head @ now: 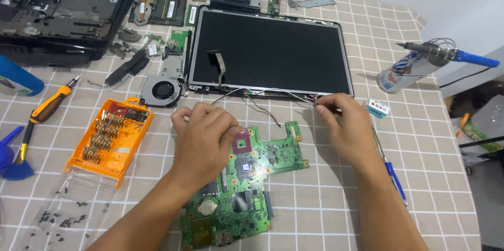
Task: Repairing a laptop motherboard by soldering components and manipulating internal connectors.
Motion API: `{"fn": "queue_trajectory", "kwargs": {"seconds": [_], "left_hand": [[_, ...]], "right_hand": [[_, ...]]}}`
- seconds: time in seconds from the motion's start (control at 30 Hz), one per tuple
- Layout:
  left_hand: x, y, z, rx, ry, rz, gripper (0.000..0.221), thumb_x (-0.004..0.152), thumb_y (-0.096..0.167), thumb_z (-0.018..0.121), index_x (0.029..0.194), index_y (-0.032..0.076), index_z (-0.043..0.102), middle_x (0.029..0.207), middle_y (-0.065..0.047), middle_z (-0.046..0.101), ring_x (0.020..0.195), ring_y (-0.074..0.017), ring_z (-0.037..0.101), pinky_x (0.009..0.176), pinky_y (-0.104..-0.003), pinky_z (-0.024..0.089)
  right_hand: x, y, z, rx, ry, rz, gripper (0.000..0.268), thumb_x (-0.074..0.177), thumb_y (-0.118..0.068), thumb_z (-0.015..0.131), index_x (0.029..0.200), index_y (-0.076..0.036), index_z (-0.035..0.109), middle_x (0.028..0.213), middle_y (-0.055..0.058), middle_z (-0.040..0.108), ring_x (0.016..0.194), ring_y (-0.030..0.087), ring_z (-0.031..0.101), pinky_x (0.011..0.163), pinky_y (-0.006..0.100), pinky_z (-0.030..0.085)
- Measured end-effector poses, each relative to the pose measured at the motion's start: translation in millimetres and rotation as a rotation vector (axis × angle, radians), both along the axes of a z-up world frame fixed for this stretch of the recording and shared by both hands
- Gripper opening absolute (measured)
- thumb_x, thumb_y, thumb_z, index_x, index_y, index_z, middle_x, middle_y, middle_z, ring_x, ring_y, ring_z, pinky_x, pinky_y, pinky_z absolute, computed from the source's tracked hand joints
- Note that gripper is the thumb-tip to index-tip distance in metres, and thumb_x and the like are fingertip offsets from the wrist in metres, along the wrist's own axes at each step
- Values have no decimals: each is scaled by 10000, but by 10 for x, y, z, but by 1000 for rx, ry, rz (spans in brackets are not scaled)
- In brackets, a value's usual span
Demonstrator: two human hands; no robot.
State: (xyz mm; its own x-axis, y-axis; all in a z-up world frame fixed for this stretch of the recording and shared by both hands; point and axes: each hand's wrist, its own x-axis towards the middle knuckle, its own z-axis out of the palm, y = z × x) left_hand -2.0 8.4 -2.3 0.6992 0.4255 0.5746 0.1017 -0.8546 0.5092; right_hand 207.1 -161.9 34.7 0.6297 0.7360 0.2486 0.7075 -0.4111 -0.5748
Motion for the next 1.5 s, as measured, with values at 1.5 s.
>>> {"fn": "queue_trajectory", "kwargs": {"seconds": [1.5], "left_hand": [[-68, -74, 326, -199, 480, -305, 215, 833, 220, 663, 1033, 141, 676, 905, -53, 726, 954, -270, 654, 873, -389, 475]], "right_hand": [[-482, -726, 261, -298, 176, -278, 305, 794, -108, 632, 1099, -110, 614, 859, 167, 717, 843, 349, 685, 746, 431, 516]]}}
